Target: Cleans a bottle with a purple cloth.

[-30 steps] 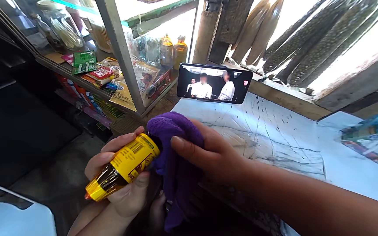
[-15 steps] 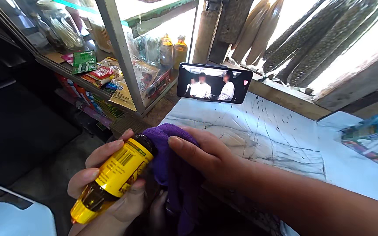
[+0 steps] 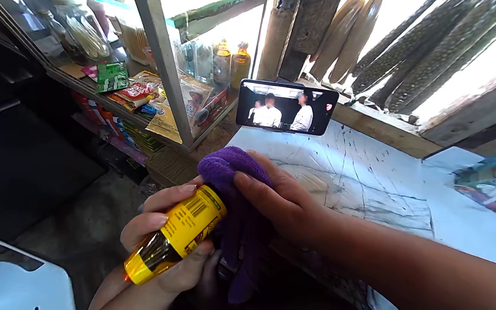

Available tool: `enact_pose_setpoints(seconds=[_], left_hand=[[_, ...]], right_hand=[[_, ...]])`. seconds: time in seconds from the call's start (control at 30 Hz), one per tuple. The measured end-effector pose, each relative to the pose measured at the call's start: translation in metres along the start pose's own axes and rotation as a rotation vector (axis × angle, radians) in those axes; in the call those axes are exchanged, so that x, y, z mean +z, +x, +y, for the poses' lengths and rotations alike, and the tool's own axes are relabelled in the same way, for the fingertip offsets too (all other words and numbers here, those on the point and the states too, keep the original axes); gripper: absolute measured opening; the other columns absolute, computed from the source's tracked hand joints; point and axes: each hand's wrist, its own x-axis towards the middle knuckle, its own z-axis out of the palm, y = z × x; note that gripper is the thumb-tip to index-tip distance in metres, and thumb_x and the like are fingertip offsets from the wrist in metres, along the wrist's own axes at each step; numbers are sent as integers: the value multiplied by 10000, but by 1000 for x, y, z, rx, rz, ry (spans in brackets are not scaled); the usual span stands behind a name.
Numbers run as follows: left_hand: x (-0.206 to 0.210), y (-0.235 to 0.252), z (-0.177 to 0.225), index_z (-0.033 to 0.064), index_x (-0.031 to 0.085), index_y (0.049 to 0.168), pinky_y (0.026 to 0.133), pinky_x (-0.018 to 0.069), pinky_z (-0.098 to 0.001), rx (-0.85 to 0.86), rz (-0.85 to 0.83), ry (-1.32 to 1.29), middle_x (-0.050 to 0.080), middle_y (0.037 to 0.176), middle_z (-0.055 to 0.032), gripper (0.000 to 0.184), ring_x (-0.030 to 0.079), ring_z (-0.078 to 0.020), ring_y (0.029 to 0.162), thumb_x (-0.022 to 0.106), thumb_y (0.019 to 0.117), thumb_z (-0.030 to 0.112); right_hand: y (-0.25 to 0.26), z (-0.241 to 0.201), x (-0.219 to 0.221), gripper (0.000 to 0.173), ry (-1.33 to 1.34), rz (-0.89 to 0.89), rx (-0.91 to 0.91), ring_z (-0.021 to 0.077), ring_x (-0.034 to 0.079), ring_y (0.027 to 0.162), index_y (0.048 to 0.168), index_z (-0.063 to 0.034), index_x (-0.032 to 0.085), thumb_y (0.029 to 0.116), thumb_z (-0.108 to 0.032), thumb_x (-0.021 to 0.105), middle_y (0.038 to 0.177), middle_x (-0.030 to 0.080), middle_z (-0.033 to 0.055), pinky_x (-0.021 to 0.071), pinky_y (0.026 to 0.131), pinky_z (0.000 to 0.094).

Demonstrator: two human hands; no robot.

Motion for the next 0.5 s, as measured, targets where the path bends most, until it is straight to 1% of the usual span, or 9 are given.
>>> enact_pose_setpoints(seconds=[0.1, 0.13, 0.2, 0.3, 0.33, 0.4, 0.5], left_hand=[[-5, -1, 3, 300, 560, 1352, 1042, 553, -440, 64, -3, 12, 627, 1349, 49, 553, 620, -235, 1250, 820, 866, 264], [-7, -1, 4, 311, 565, 1353, 1039, 556, -459, 80, 15, 22, 623, 1355, 52, 558, 617, -249, 1256, 825, 861, 266], [-12, 0, 4, 333, 549, 1359, 1061, 537, -474, 101, 55, 53, 604, 1381, 69, 564, 597, -245, 1283, 818, 865, 285], [-16, 8, 1, 300, 546, 1359, 1074, 521, -465, 96, 113, 24, 596, 1385, 35, 557, 581, -250, 1295, 812, 872, 267], [-14, 12, 0, 295, 541, 1350, 1074, 520, -452, 88, 123, 7, 596, 1385, 28, 540, 582, -245, 1293, 804, 881, 261], [-11, 16, -2, 321, 515, 1362, 1097, 496, -432, 55, 116, -26, 581, 1399, 48, 518, 570, -214, 1304, 769, 912, 269], [-5, 19, -3, 330, 504, 1360, 1099, 496, -430, -6, 109, -95, 586, 1397, 51, 514, 572, -213, 1305, 760, 920, 262]], right_hand=[[2, 0, -1, 307, -27, -59, 1, 13, 635, 1007, 1276, -68, 602, 1075, -247, 454, 1084, 661, -1, 551, 881, 225], [3, 0, -2, 297, -47, -80, -13, 12, 631, 988, 1256, -57, 616, 1071, -235, 467, 1062, 658, 3, 546, 871, 219], [3, 1, -1, 261, -91, -113, -62, 6, 624, 941, 1183, -37, 638, 1056, -213, 492, 999, 652, 8, 536, 842, 201], [3, 2, -1, 235, -117, -133, -101, 4, 615, 928, 1126, -32, 645, 1049, -207, 507, 971, 643, 9, 529, 833, 194], [3, 2, -1, 236, -112, -133, -100, 4, 617, 935, 1130, -31, 645, 1048, -207, 510, 979, 645, 10, 530, 837, 195], [3, 3, -2, 246, -100, -124, -92, 1, 621, 942, 1149, -34, 649, 1045, -209, 509, 994, 652, 6, 534, 838, 195], [2, 2, -2, 261, -74, -100, -77, 10, 622, 956, 1181, -36, 643, 1043, -208, 503, 1006, 652, 4, 535, 852, 210]])
